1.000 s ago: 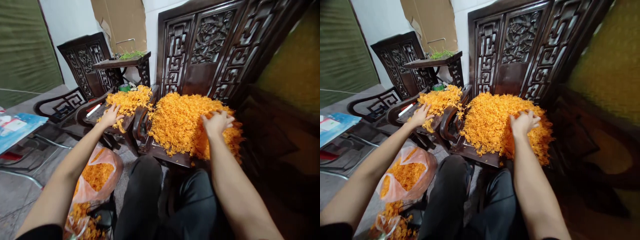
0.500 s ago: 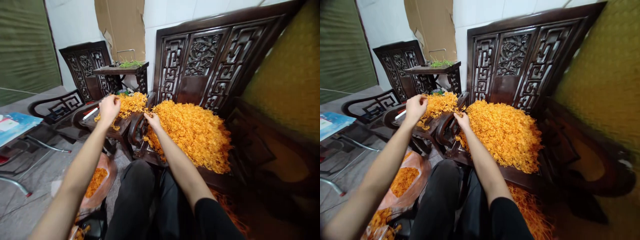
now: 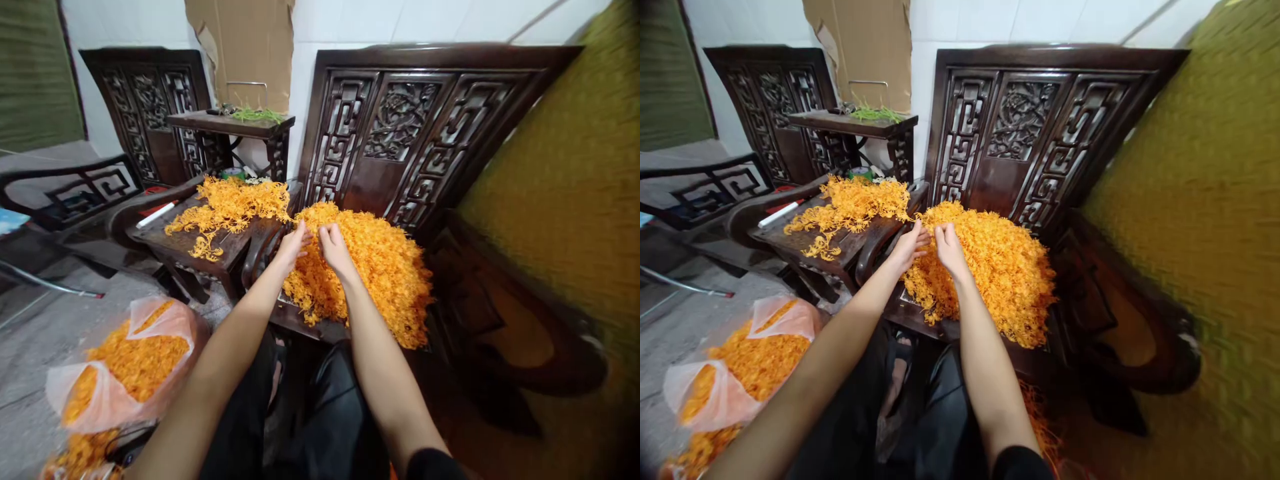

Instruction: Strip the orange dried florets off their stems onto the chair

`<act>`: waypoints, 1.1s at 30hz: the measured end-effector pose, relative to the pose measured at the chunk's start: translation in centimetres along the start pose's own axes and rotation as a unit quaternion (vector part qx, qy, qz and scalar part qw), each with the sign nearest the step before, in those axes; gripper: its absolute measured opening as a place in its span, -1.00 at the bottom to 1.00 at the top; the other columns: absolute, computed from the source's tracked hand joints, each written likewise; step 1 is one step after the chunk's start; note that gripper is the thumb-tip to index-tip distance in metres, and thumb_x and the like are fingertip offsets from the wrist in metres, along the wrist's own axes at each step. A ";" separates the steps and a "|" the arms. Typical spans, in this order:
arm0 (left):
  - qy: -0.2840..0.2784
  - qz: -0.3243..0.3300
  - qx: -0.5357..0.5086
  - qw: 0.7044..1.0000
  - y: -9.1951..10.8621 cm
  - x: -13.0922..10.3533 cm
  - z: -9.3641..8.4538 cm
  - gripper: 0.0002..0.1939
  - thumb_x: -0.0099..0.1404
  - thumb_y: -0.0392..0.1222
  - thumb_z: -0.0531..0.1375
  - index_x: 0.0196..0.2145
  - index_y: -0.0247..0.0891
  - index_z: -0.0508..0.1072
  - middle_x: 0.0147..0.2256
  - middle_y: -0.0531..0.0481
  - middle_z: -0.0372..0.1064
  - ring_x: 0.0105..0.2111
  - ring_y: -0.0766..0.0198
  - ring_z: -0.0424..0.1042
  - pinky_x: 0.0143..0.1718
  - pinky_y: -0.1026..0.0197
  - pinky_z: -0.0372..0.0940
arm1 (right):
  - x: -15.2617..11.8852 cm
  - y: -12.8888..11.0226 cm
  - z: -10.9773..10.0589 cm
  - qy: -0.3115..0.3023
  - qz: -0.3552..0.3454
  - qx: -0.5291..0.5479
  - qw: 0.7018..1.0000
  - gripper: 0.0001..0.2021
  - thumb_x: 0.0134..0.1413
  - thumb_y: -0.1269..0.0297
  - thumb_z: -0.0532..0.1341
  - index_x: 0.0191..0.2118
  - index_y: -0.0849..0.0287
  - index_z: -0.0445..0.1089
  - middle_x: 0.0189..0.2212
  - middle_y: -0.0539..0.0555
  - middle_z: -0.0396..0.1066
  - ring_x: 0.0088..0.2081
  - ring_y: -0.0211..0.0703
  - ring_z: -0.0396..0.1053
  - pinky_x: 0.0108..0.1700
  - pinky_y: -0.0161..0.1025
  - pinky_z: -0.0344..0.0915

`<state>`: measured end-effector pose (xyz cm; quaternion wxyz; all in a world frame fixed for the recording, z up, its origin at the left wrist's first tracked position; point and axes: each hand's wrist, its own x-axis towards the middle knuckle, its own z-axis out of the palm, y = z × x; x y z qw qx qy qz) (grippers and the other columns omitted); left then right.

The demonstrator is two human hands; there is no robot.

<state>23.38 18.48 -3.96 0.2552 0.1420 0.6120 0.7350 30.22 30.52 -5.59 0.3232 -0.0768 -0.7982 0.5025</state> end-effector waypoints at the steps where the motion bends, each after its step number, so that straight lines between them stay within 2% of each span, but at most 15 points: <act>1: -0.023 -0.011 -0.059 0.998 -0.1 0.4 0.5 -0.51 0.33 0.25 0.21 -0.21 -0.28 0.56 -0.20 -0.21 0.56 -0.18 0.16 0.52 -0.26 0.23 0.30 | -0.4 -0.2 -0.1 -0.005 0.001 -0.004 1.000 -0.59 0.31 -0.19 0.06 -0.21 0.08 0.30 -0.36 0.06 0.41 -0.29 -0.11 0.39 -0.21 -0.17 0.42; 3: -0.029 -0.006 -0.138 0.990 -0.5 1.3 1.5 -0.62 0.23 0.11 0.36 -0.27 -0.32 0.55 -0.30 -0.14 0.54 -0.32 0.27 0.48 -0.33 0.28 0.26 | -1.4 -0.7 -0.3 -0.023 0.000 -0.026 0.999 -0.64 0.29 -0.11 0.12 -0.28 0.10 0.32 -0.41 0.05 0.42 -0.33 -0.11 0.39 -0.24 -0.18 0.40; 6: 0.066 -0.001 -0.202 0.977 -1.1 2.5 2.2 -0.76 0.21 -0.11 0.40 -0.38 -0.35 0.51 -0.44 -0.01 0.46 -0.50 0.42 0.34 -0.45 0.33 0.17 | -2.8 -2.4 -0.7 -0.045 -0.015 -0.076 0.996 -0.74 0.27 0.06 0.16 -0.35 0.11 0.35 -0.45 0.04 0.43 -0.39 -0.13 0.38 -0.28 -0.20 0.35; 8: 0.133 -0.013 -0.217 0.967 -1.4 3.0 1.8 -0.81 0.27 -0.17 0.35 -0.38 -0.35 0.50 -0.46 0.03 0.44 -0.53 0.46 0.31 -0.50 0.35 0.10 | -3.7 -3.6 -1.4 -0.046 -0.025 -0.082 0.995 -0.77 0.28 0.11 0.16 -0.35 0.12 0.37 -0.46 0.04 0.45 -0.43 -0.15 0.38 -0.31 -0.21 0.33; 9: 0.141 -0.024 -0.217 0.965 -1.5 3.1 1.4 -0.83 0.29 -0.18 0.33 -0.36 -0.35 0.51 -0.45 0.03 0.45 -0.53 0.46 0.32 -0.51 0.36 0.09 | -4.0 -4.0 -1.8 -0.044 -0.027 -0.073 0.996 -0.77 0.29 0.10 0.15 -0.31 0.12 0.38 -0.44 0.04 0.46 -0.44 -0.16 0.38 -0.32 -0.22 0.33; 12: 0.062 -0.053 -0.196 0.977 -1.6 2.7 0.1 -0.84 0.27 -0.17 0.36 -0.28 -0.34 0.54 -0.37 -0.03 0.52 -0.50 0.45 0.38 -0.51 0.36 0.13 | -4.4 -3.8 -3.2 -0.019 -0.015 -0.060 0.998 -0.75 0.31 0.07 0.15 -0.10 0.13 0.42 -0.37 0.05 0.52 -0.44 -0.16 0.40 -0.29 -0.19 0.37; 14: 0.003 -0.060 -0.173 0.983 -1.7 2.0 -0.4 -0.78 0.21 -0.16 0.42 -0.26 -0.33 0.55 -0.33 -0.07 0.55 -0.50 0.44 0.39 -0.51 0.36 0.17 | -4.0 -2.5 -4.1 0.022 -0.004 -0.100 0.995 -0.74 0.29 0.09 0.17 -0.09 0.15 0.45 -0.34 0.09 0.53 -0.37 -0.10 0.45 -0.18 -0.12 0.41; 17: -0.014 -0.060 -0.139 0.988 -1.7 0.8 -0.5 -0.72 0.18 -0.11 0.44 -0.26 -0.32 0.52 -0.32 -0.09 0.56 -0.49 0.43 0.41 -0.51 0.37 0.17 | -3.0 -0.8 -4.6 0.084 -0.020 -0.171 0.981 -0.74 0.26 0.09 0.20 -0.19 0.17 0.52 -0.15 0.25 0.53 -0.06 0.06 0.47 0.13 0.04 0.34; 19: -0.018 -0.050 -0.120 0.991 -1.6 0.1 -0.5 -0.70 0.19 -0.06 0.43 -0.27 -0.33 0.52 -0.33 -0.10 0.56 -0.52 0.45 0.38 -0.53 0.38 0.15 | -2.2 -0.3 -3.9 0.108 -0.040 -0.184 0.976 -0.67 0.24 0.05 0.21 -0.10 0.20 0.53 0.10 0.33 0.42 0.18 0.14 0.33 0.31 0.12 0.18; 21: -0.025 -0.040 -0.102 0.994 -1.4 -0.4 -0.4 -0.67 0.21 0.00 0.41 -0.30 -0.34 0.53 -0.39 -0.10 0.54 -0.58 0.48 0.31 -0.56 0.38 0.09 | -1.3 -0.4 -2.4 0.108 -0.033 -0.134 0.985 -0.58 0.27 -0.02 0.19 0.04 0.19 0.49 0.21 0.32 0.35 0.26 0.12 0.27 0.35 0.12 0.14; 22: -0.030 -0.036 -0.091 0.995 -1.2 -0.6 -0.3 -0.65 0.23 0.05 0.38 -0.31 -0.35 0.52 -0.43 -0.09 0.52 -0.61 0.48 0.26 -0.58 0.37 0.06 | -0.8 -0.6 -1.4 0.092 -0.010 -0.084 0.992 -0.55 0.28 -0.06 0.17 0.05 0.18 0.48 0.17 0.29 0.40 0.21 0.09 0.33 0.30 0.09 0.22; 24: -0.032 -0.027 -0.068 0.997 -0.9 -1.1 -0.3 -0.60 0.28 0.11 0.32 -0.36 -0.34 0.50 -0.55 -0.03 0.43 -0.67 0.48 0.18 -0.60 0.35 0.00 | 0.3 -0.6 0.4 0.055 0.069 0.037 0.995 -0.56 0.20 -0.11 0.24 -0.08 0.18 0.52 -0.11 0.22 0.55 -0.05 0.01 0.50 0.04 -0.05 0.44; 27: -0.029 -0.007 -0.027 0.999 -0.4 -2.1 -0.6 -0.56 0.32 0.13 0.25 -0.49 -0.30 0.43 -0.71 0.08 0.24 -0.74 0.48 0.03 -0.63 0.32 -0.12 | 2.2 0.2 1.6 0.090 0.171 0.130 0.972 -0.61 0.05 -0.10 0.36 -0.34 0.19 0.47 -0.49 0.05 0.47 -0.47 -0.18 0.40 -0.40 -0.23 0.42; 30: -0.021 0.003 0.031 0.999 -0.1 -3.0 -1.2 -0.53 0.32 0.11 0.24 -0.58 -0.29 0.40 -0.78 0.11 0.13 -0.77 0.47 -0.04 -0.63 0.28 -0.19 | 3.6 1.3 0.7 0.180 0.192 0.141 0.954 -0.65 0.13 -0.05 0.29 -0.30 0.19 0.41 -0.52 0.00 0.41 -0.53 -0.26 0.31 -0.50 -0.29 0.37; 33: -0.020 0.008 0.082 0.996 -0.2 -3.2 -1.6 -0.56 0.34 0.10 0.21 -0.55 -0.29 0.44 -0.75 0.10 0.18 -0.77 0.46 0.00 -0.63 0.27 -0.16 | 3.6 1.7 0.0 0.177 0.202 0.167 0.949 -0.68 0.06 0.05 0.36 -0.23 0.21 0.42 -0.41 0.04 0.46 -0.46 -0.24 0.38 -0.49 -0.30 0.40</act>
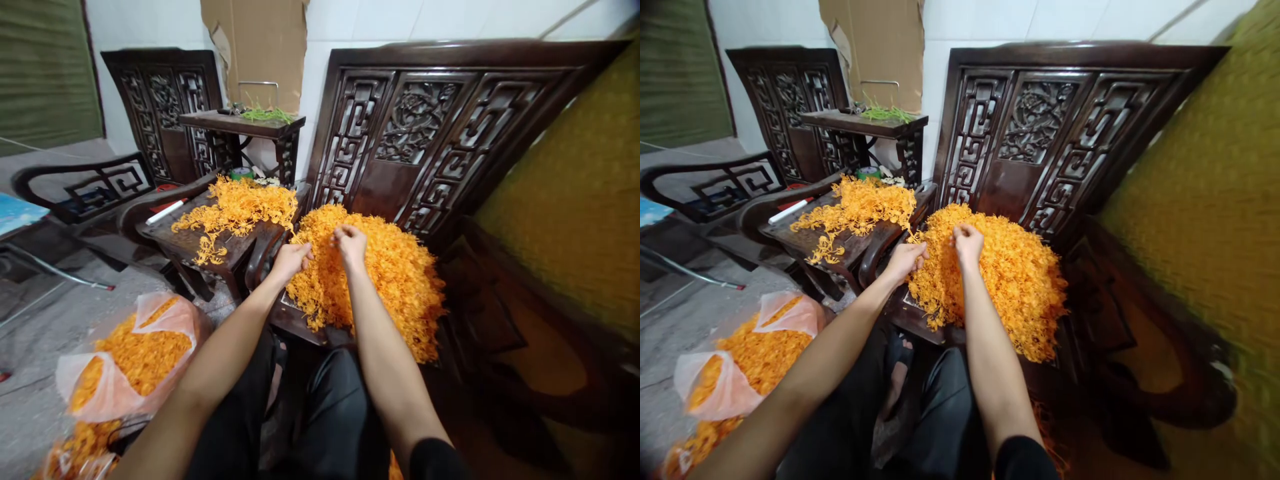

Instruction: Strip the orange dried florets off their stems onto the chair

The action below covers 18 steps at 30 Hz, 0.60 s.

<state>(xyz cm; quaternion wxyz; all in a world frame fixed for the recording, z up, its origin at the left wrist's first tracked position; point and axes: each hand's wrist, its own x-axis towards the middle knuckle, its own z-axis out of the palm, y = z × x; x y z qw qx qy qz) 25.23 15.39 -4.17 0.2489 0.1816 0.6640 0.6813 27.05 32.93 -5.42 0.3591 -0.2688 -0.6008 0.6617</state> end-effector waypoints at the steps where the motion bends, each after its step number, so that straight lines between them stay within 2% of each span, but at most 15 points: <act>1: -0.008 0.003 0.012 1.000 -0.1 0.1 0.0 -0.57 0.35 0.09 0.20 -0.52 -0.29 0.46 -0.73 0.09 0.21 -0.76 0.46 0.01 -0.63 0.27 -0.15 | -0.4 0.0 0.1 -0.018 0.005 0.005 1.000 -0.67 0.02 0.06 0.39 -0.23 0.22 0.44 -0.36 0.06 0.48 -0.44 -0.23 0.41 -0.48 -0.29 0.42; 4: -0.035 0.030 0.037 0.998 -0.6 0.7 0.0 -0.60 0.37 0.07 0.16 -0.46 -0.30 0.50 -0.69 0.09 0.28 -0.74 0.45 0.06 -0.61 0.28 -0.09 | -2.2 -0.2 1.0 -0.094 0.010 0.012 0.995 -0.59 0.02 -0.08 0.38 -0.26 0.22 0.48 -0.29 0.12 0.52 -0.38 -0.20 0.45 -0.46 -0.29 0.44; 6: -0.041 0.051 0.056 0.996 -0.8 1.0 0.0 -0.59 0.38 0.05 0.14 -0.47 -0.29 0.50 -0.68 0.08 0.29 -0.72 0.44 0.09 -0.59 0.29 -0.04 | -3.2 -0.5 1.9 -0.153 0.008 0.002 0.988 -0.53 -0.01 -0.17 0.38 -0.29 0.21 0.50 -0.39 0.11 0.51 -0.42 -0.20 0.43 -0.50 -0.32 0.38; 8: -0.048 0.063 0.084 0.993 -0.8 1.1 -0.1 -0.58 0.37 0.03 0.15 -0.53 -0.29 0.49 -0.69 0.06 0.30 -0.71 0.43 0.12 -0.57 0.29 -0.02 | -3.5 -0.5 2.4 -0.176 0.003 -0.012 0.984 -0.55 -0.12 -0.13 0.45 -0.35 0.21 0.50 -0.52 0.06 0.46 -0.51 -0.21 0.38 -0.55 -0.32 0.32; 10: -0.060 0.061 0.101 0.991 -0.5 1.0 -0.3 -0.57 0.35 0.01 0.17 -0.58 -0.29 0.47 -0.71 0.04 0.29 -0.71 0.42 0.12 -0.57 0.28 -0.02 | -3.2 -0.4 2.6 -0.145 -0.004 -0.015 0.989 -0.62 -0.16 -0.02 0.48 -0.40 0.20 0.47 -0.58 0.03 0.43 -0.56 -0.22 0.34 -0.54 -0.29 0.32; 15: -0.047 0.024 0.064 0.997 0.5 0.6 0.3 -0.57 0.33 0.01 0.20 -0.61 -0.28 0.47 -0.77 0.05 0.21 -0.76 0.44 0.03 -0.60 0.26 -0.12 | -0.9 0.0 2.0 -0.014 -0.040 -0.012 0.999 -0.74 0.00 0.08 0.33 -0.36 0.17 0.40 -0.53 0.01 0.42 -0.53 -0.21 0.35 -0.43 -0.24 0.39; 18: -0.075 0.016 0.048 0.996 0.6 0.1 0.7 -0.57 0.31 0.01 0.23 -0.63 -0.29 0.46 -0.78 0.06 0.18 -0.76 0.45 0.02 -0.61 0.26 -0.14 | 0.5 -0.5 0.7 0.098 -0.065 -0.024 0.993 -0.74 0.08 0.07 0.26 -0.29 0.19 0.39 -0.47 0.04 0.42 -0.52 -0.18 0.37 -0.39 -0.18 0.42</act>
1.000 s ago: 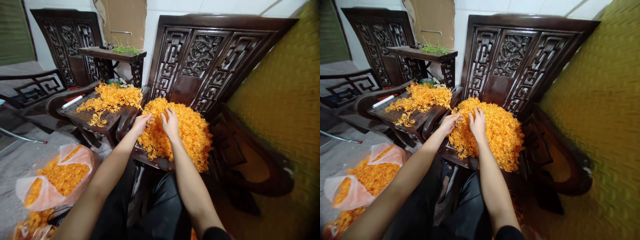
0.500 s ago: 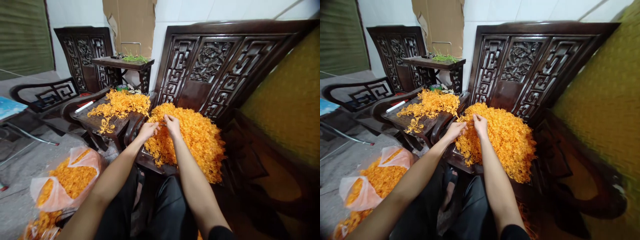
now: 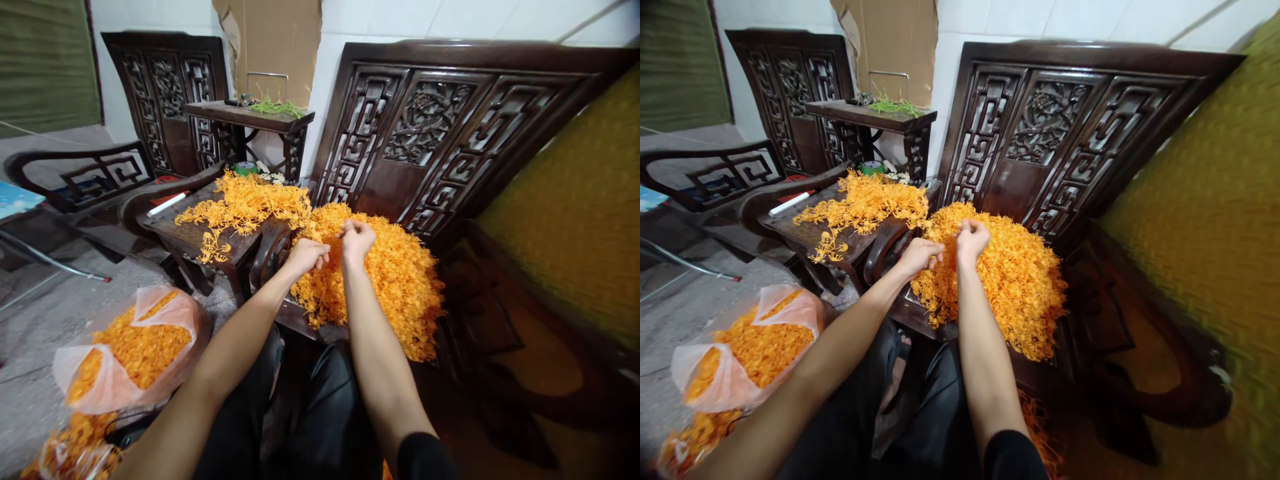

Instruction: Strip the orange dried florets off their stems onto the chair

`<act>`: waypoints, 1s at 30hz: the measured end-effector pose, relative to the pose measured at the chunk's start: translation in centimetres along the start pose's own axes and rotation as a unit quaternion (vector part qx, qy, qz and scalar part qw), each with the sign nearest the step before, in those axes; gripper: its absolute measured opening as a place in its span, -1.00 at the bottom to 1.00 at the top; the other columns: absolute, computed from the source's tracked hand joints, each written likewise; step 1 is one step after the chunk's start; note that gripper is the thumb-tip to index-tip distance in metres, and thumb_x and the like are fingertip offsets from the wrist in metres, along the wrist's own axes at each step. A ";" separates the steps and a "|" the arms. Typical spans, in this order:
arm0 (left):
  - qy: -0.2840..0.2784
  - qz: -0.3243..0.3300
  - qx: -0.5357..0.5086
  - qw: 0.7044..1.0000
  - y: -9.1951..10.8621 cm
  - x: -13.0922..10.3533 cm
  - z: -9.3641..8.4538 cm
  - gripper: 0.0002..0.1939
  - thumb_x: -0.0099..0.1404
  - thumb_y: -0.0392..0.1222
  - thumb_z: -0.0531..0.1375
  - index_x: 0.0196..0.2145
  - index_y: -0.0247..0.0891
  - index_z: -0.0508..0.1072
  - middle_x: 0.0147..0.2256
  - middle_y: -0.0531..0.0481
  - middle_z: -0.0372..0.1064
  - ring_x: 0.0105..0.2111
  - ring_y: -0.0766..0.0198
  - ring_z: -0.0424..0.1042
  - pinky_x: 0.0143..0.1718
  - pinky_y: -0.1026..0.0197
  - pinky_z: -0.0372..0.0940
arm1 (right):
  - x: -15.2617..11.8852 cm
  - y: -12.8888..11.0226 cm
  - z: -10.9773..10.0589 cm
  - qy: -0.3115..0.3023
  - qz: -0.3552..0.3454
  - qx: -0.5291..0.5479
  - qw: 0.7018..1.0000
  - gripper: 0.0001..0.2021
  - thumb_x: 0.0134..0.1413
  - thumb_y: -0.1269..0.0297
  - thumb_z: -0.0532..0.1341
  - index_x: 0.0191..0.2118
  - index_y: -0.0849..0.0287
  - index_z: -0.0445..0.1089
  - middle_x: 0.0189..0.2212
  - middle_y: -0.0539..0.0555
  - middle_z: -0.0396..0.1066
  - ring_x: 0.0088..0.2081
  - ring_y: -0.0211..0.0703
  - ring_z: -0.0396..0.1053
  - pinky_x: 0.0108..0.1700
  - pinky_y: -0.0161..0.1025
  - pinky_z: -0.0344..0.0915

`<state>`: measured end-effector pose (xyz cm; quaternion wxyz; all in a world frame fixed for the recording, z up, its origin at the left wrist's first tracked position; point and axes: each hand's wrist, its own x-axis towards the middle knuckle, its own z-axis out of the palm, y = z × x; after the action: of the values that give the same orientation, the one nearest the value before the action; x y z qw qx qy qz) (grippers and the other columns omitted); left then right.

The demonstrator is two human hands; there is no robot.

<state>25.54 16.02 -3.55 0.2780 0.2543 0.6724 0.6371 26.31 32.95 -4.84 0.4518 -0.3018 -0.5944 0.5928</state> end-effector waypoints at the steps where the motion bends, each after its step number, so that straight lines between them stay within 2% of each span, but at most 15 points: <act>1: -0.003 -0.003 -0.007 1.000 -0.1 -0.2 0.0 -0.57 0.31 0.01 0.24 -0.63 -0.29 0.46 -0.77 0.05 0.19 -0.76 0.44 0.03 -0.61 0.27 -0.13 | 0.5 -0.1 -0.6 0.037 -0.012 -0.010 0.999 -0.73 0.11 0.07 0.24 -0.26 0.21 0.40 -0.46 0.06 0.43 -0.51 -0.16 0.38 -0.38 -0.15 0.43; 3: 0.000 -0.016 -0.035 0.999 -0.4 -0.4 -0.3 -0.60 0.32 0.00 0.24 -0.57 -0.30 0.52 -0.69 0.00 0.32 -0.71 0.42 0.14 -0.60 0.29 -0.04 | 1.0 -0.3 -2.1 0.064 -0.058 -0.049 0.995 -0.70 0.13 0.08 0.22 -0.22 0.26 0.45 -0.40 0.12 0.46 -0.45 -0.11 0.41 -0.31 -0.09 0.47; 6: 0.013 -0.031 -0.102 0.994 -0.7 -0.3 -1.2 -0.71 0.32 -0.01 0.26 -0.33 -0.29 0.65 -0.37 -0.11 0.56 -0.54 0.39 0.33 -0.52 0.31 0.12 | 0.8 -0.3 -4.2 0.003 -0.172 -0.163 0.972 -0.67 0.13 0.12 0.24 -0.16 0.30 0.54 -0.21 0.24 0.51 -0.23 0.00 0.47 -0.05 0.02 0.45; 9: 0.021 -0.034 -0.146 0.988 -0.6 0.0 -1.5 -0.77 0.26 -0.07 0.30 -0.23 -0.21 0.69 -0.09 -0.11 0.58 -0.35 0.35 0.41 -0.44 0.32 0.15 | 0.0 -0.6 -5.8 -0.017 -0.241 -0.271 0.932 -0.72 0.16 0.19 0.21 -0.21 0.30 0.57 -0.12 0.32 0.46 -0.06 0.07 0.42 0.14 0.08 0.34; 12: 0.019 -0.016 -0.185 0.982 -0.5 0.2 -0.8 -0.81 0.19 -0.11 0.36 -0.24 -0.18 0.70 0.03 -0.11 0.56 -0.09 0.21 0.47 -0.26 0.27 0.25 | -1.1 -1.9 -6.5 0.008 -0.268 -0.313 0.911 -0.83 0.13 0.26 0.23 -0.34 0.25 0.51 -0.14 0.30 0.41 -0.07 0.05 0.39 0.11 0.03 0.33; 14: 0.035 0.005 -0.224 0.974 -0.5 0.4 -0.1 -0.81 0.12 -0.16 0.41 -0.26 -0.21 0.70 0.00 -0.14 0.58 0.03 0.15 0.46 -0.10 0.22 0.28 | -2.1 -3.0 -6.5 0.016 -0.277 -0.309 0.910 -0.84 0.12 0.21 0.28 -0.37 0.20 0.44 -0.22 0.21 0.41 -0.18 -0.01 0.38 0.01 -0.03 0.35; 15: 0.051 0.010 -0.243 0.969 -0.5 0.6 0.3 -0.80 0.09 -0.17 0.44 -0.27 -0.22 0.70 -0.02 -0.14 0.59 0.05 0.16 0.46 -0.05 0.21 0.27 | -2.8 -3.5 -6.4 -0.007 -0.270 -0.303 0.914 -0.79 0.14 0.15 0.28 -0.39 0.17 0.42 -0.29 0.16 0.42 -0.26 -0.05 0.37 -0.07 -0.08 0.35; 16: 0.069 0.008 -0.259 0.963 -0.5 0.9 0.7 -0.79 0.06 -0.18 0.46 -0.29 -0.24 0.69 -0.05 -0.14 0.60 0.03 0.17 0.47 -0.05 0.22 0.27 | -3.5 -4.0 -6.2 -0.056 -0.253 -0.299 0.918 -0.72 0.18 0.06 0.27 -0.41 0.16 0.40 -0.38 0.10 0.41 -0.34 -0.09 0.34 -0.15 -0.12 0.33; 19: 0.105 -0.018 -0.302 0.947 -0.6 1.7 1.7 -0.75 0.04 -0.12 0.49 -0.33 -0.26 0.63 -0.21 -0.08 0.60 -0.16 0.27 0.49 -0.21 0.27 0.26 | -5.6 -4.5 -5.4 -0.260 -0.163 -0.300 0.903 -0.52 0.23 -0.15 0.20 -0.52 0.14 0.38 -0.59 0.01 0.35 -0.50 -0.18 0.27 -0.36 -0.21 0.21; 20: 0.105 -0.021 -0.320 0.941 -0.6 1.9 2.1 -0.73 0.04 -0.09 0.50 -0.35 -0.27 0.60 -0.29 -0.05 0.57 -0.25 0.31 0.48 -0.28 0.29 0.24 | -6.1 -4.5 -5.1 -0.307 -0.140 -0.292 0.895 -0.49 0.22 -0.19 0.19 -0.54 0.15 0.39 -0.61 0.01 0.35 -0.52 -0.19 0.27 -0.40 -0.23 0.18; 23: 0.047 -0.033 -0.365 0.929 -0.4 2.2 2.8 -0.63 0.03 0.00 0.51 -0.42 -0.28 0.49 -0.53 0.08 0.38 -0.53 0.41 0.30 -0.48 0.30 0.13 | -6.9 -4.0 -4.9 -0.367 -0.092 -0.202 0.904 -0.47 0.15 -0.26 0.23 -0.50 0.15 0.41 -0.58 0.02 0.42 -0.53 -0.20 0.32 -0.45 -0.26 0.21; 25: 0.019 -0.054 -0.366 0.929 -0.2 2.3 3.1 -0.58 0.03 0.05 0.50 -0.46 -0.28 0.42 -0.61 0.14 0.23 -0.62 0.45 0.16 -0.56 0.29 0.04 | -7.1 -4.0 -5.1 -0.385 -0.063 -0.134 0.911 -0.46 0.14 -0.28 0.22 -0.50 0.15 0.41 -0.60 0.01 0.41 -0.56 -0.22 0.32 -0.47 -0.27 0.24; 27: 0.054 -0.070 -0.366 0.926 0.3 2.4 3.1 -0.55 0.03 0.05 0.50 -0.47 -0.28 0.37 -0.62 0.18 0.16 -0.64 0.47 0.12 -0.59 0.30 -0.01 | -7.5 -4.3 -5.6 -0.425 -0.037 -0.118 0.897 -0.48 0.14 -0.25 0.24 -0.53 0.15 0.39 -0.65 0.00 0.37 -0.60 -0.23 0.29 -0.51 -0.28 0.22; 30: 0.160 -0.054 -0.377 0.911 0.8 2.8 2.9 -0.59 0.04 -0.06 0.51 -0.40 -0.29 0.39 -0.56 0.18 0.23 -0.59 0.51 0.19 -0.57 0.35 0.04 | -8.1 -5.0 -6.7 -0.531 0.016 -0.166 0.831 -0.55 0.13 -0.11 0.29 -0.56 0.16 0.38 -0.66 0.01 0.38 -0.63 -0.21 0.30 -0.53 -0.27 0.23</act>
<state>25.55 20.08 -2.96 0.2762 -0.0112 0.4304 0.8593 36.47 28.05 -2.13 -0.0001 -0.0205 -0.8276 0.5610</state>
